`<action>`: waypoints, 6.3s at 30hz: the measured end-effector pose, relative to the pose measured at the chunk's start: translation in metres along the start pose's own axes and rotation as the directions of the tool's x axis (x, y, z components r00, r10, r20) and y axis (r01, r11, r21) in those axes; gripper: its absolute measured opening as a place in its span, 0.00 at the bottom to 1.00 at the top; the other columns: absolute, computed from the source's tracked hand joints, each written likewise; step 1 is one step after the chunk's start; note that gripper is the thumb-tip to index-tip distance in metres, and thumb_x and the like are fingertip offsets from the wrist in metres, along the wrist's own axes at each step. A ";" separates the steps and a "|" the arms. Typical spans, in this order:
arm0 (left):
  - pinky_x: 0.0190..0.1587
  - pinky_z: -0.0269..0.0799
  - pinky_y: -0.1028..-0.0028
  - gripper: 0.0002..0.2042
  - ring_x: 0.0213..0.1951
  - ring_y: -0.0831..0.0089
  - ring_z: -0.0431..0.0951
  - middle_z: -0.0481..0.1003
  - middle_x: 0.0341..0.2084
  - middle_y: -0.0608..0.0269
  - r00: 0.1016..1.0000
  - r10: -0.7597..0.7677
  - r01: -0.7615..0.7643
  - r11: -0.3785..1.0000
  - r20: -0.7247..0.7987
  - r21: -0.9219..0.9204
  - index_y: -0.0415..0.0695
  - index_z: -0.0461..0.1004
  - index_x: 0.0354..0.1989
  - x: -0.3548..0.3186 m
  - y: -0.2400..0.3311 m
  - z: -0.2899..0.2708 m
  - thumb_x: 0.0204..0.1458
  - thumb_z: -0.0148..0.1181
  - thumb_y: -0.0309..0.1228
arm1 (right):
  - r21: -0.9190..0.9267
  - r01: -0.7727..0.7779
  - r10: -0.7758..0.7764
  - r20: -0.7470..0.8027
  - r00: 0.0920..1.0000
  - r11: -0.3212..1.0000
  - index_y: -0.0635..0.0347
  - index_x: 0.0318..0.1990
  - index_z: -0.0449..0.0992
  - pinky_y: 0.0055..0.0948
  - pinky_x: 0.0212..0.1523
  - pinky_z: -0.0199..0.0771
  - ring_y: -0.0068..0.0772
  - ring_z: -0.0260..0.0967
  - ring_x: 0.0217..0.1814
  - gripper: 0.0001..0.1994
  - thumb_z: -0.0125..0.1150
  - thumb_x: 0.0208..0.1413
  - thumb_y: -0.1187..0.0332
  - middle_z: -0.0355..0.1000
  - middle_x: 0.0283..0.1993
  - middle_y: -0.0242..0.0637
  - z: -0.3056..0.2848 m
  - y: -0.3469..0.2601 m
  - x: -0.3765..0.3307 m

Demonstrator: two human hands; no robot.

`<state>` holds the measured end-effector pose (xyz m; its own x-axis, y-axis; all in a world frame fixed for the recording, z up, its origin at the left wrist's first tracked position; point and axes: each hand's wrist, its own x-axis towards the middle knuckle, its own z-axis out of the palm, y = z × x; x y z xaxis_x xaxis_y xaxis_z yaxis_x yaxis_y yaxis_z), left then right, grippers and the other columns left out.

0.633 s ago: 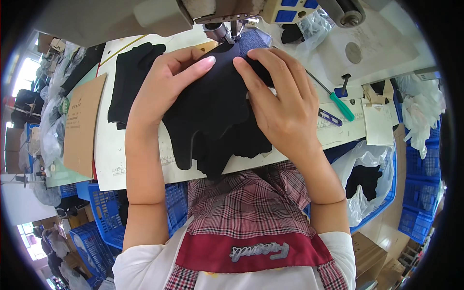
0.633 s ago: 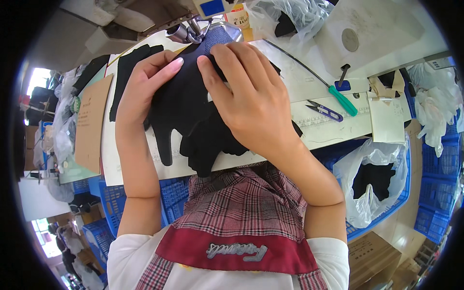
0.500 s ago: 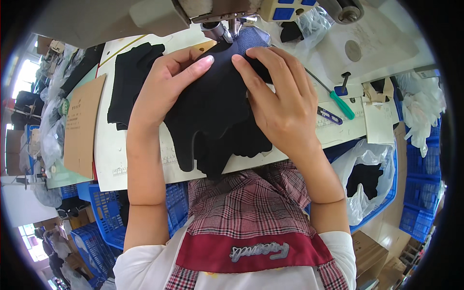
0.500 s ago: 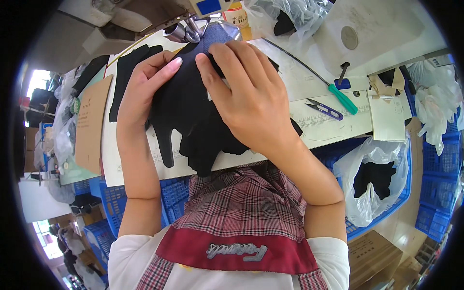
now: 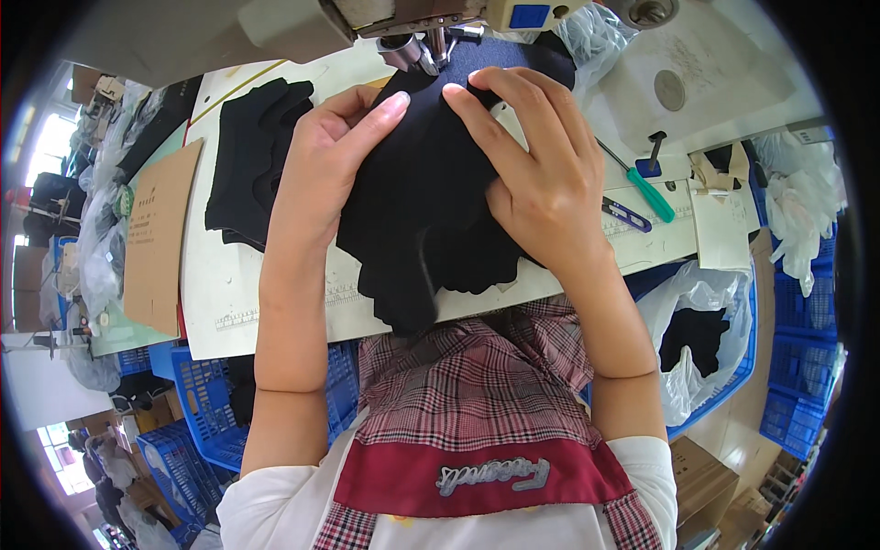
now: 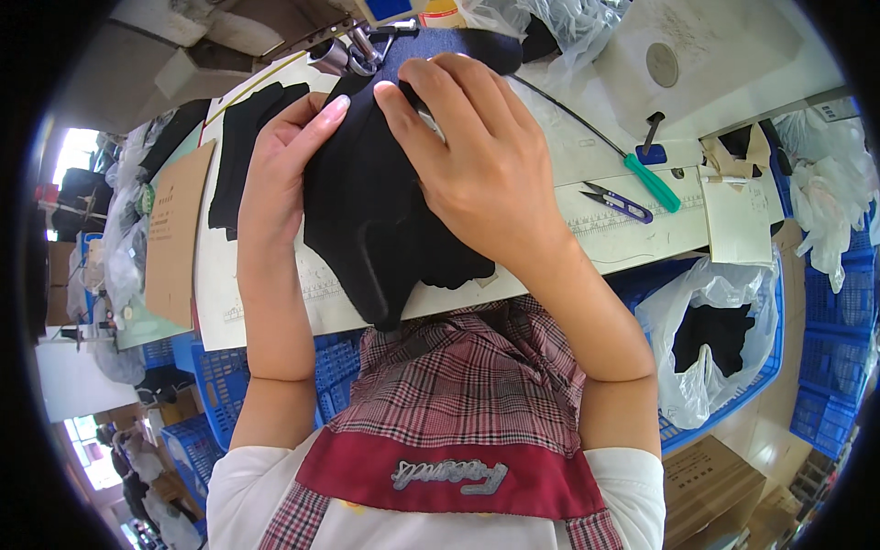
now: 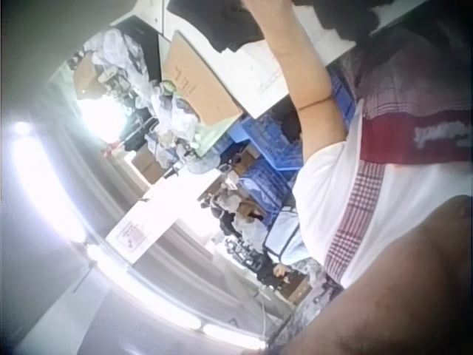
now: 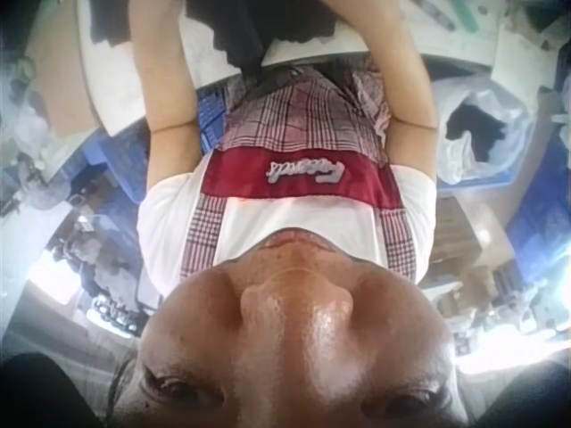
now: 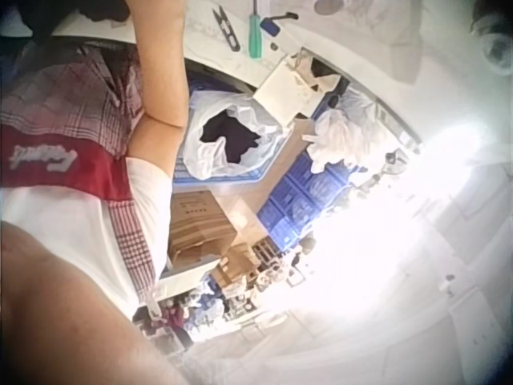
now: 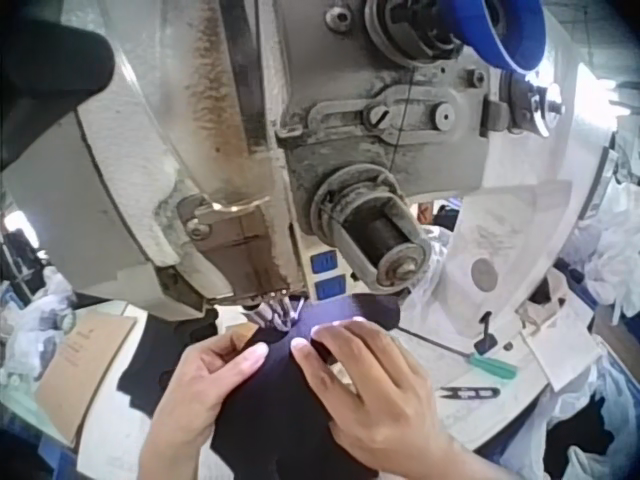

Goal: The person sews black fabric pieces using a sewing machine in a workshop. They guide the fabric under the needle, trim excess threads with scissors, and adjust the machine's tension using a screwdriver. The person repeats this process for multiple glove pieces, stacking the finished items on the table.

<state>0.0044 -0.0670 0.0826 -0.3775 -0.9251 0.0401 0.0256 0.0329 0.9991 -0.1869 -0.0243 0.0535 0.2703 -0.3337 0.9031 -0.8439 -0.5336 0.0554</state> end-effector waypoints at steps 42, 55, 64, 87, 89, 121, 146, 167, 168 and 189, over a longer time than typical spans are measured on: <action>0.58 0.68 0.62 0.24 0.54 0.54 0.74 0.75 0.48 0.51 0.467 0.847 -0.653 0.135 0.256 0.745 0.34 0.78 0.48 -0.011 -0.037 0.012 0.37 0.50 0.11 | 0.267 -0.078 0.024 0.199 0.980 0.960 0.62 0.44 0.81 0.37 0.49 0.74 0.45 0.72 0.51 0.24 0.61 0.30 0.75 0.76 0.48 0.42 -0.053 0.003 -0.006; 0.52 0.71 0.66 0.24 0.49 0.55 0.77 0.77 0.45 0.52 0.431 0.882 -0.621 0.133 0.194 0.772 0.38 0.78 0.47 0.005 -0.041 0.015 0.38 0.53 0.09 | -0.067 -0.043 0.055 0.199 0.978 0.997 0.54 0.49 0.79 0.38 0.46 0.70 0.41 0.67 0.46 0.26 0.60 0.35 0.78 0.68 0.46 0.35 -0.027 -0.009 0.006; 0.50 0.72 0.68 0.23 0.46 0.57 0.77 0.78 0.43 0.53 0.400 0.909 -0.610 0.168 0.118 0.775 0.40 0.78 0.47 0.011 -0.046 0.020 0.40 0.55 0.10 | -0.115 -0.014 0.028 0.125 0.992 0.993 0.53 0.48 0.80 0.37 0.45 0.71 0.39 0.68 0.47 0.24 0.61 0.38 0.77 0.70 0.46 0.33 -0.016 -0.005 0.004; 0.42 0.76 0.74 0.10 0.38 0.65 0.82 0.81 0.37 0.53 0.437 0.899 -0.486 0.218 0.020 0.847 0.37 0.79 0.43 0.007 -0.040 0.035 0.52 0.60 0.19 | -0.109 0.080 -0.079 0.010 0.997 0.991 0.62 0.40 0.79 0.35 0.47 0.69 0.37 0.69 0.48 0.16 0.60 0.39 0.71 0.71 0.44 0.37 -0.004 0.001 0.003; 0.42 0.76 0.74 0.10 0.37 0.64 0.82 0.81 0.36 0.53 0.446 0.895 -0.476 0.228 0.009 0.850 0.37 0.79 0.43 0.007 -0.039 0.036 0.52 0.60 0.19 | -0.105 0.084 -0.085 -0.003 0.996 0.991 0.61 0.40 0.79 0.35 0.47 0.69 0.37 0.69 0.47 0.16 0.60 0.39 0.72 0.71 0.44 0.37 -0.003 0.003 0.003; 0.33 0.74 0.65 0.07 0.28 0.57 0.78 0.79 0.29 0.53 0.536 0.843 -0.372 0.190 0.043 0.908 0.35 0.78 0.33 0.023 -0.030 0.032 0.46 0.55 0.20 | 0.136 -0.005 0.034 -0.212 0.977 0.991 0.68 0.37 0.76 0.37 0.42 0.75 0.47 0.73 0.40 0.09 0.61 0.46 0.77 0.72 0.39 0.42 0.014 0.014 0.016; 0.49 0.67 0.68 0.12 0.42 0.58 0.74 0.76 0.44 0.53 0.717 0.697 -0.461 0.510 -0.034 0.726 0.37 0.75 0.49 -0.031 -0.069 0.024 0.58 0.56 0.27 | 0.083 -0.059 0.072 -0.170 0.983 0.995 0.61 0.39 0.81 0.30 0.44 0.74 0.38 0.76 0.43 0.09 0.62 0.49 0.76 0.77 0.41 0.34 0.019 0.012 0.012; 0.61 0.67 0.56 0.21 0.51 0.54 0.73 0.73 0.47 0.46 0.903 -0.072 -0.256 0.703 -0.425 -0.663 0.26 0.67 0.48 0.027 -0.028 -0.030 0.62 0.55 0.38 | 0.211 -0.231 0.256 -0.101 0.961 0.950 0.64 0.44 0.78 0.31 0.43 0.72 0.39 0.71 0.44 0.14 0.63 0.47 0.78 0.73 0.47 0.41 0.003 -0.005 -0.023; 0.61 0.67 0.59 0.20 0.52 0.57 0.73 0.73 0.49 0.47 0.907 0.043 -0.302 0.762 -0.420 -0.573 0.30 0.68 0.50 0.008 -0.027 -0.046 0.63 0.53 0.39 | 0.247 -0.281 0.305 -0.066 0.950 0.927 0.64 0.45 0.78 0.29 0.43 0.72 0.37 0.71 0.44 0.14 0.63 0.48 0.78 0.73 0.48 0.42 -0.003 -0.017 -0.029; 0.47 0.80 0.61 0.16 0.45 0.62 0.80 0.76 0.45 0.51 0.978 -0.117 0.014 0.863 -0.172 -0.504 0.35 0.67 0.55 -0.127 -0.069 0.026 0.65 0.48 0.34 | 0.569 -0.694 0.555 0.780 0.287 -0.441 0.68 0.42 0.75 0.20 0.29 0.70 0.20 0.71 0.30 0.09 0.61 0.59 0.71 0.76 0.35 0.35 -0.033 -0.081 -0.068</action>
<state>0.0270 0.0578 0.0090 -0.2128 -0.9739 -0.0794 0.4835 -0.1756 0.8575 -0.1521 0.0676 0.0023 -0.0292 -0.9987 -0.0421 0.4480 0.0246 -0.8937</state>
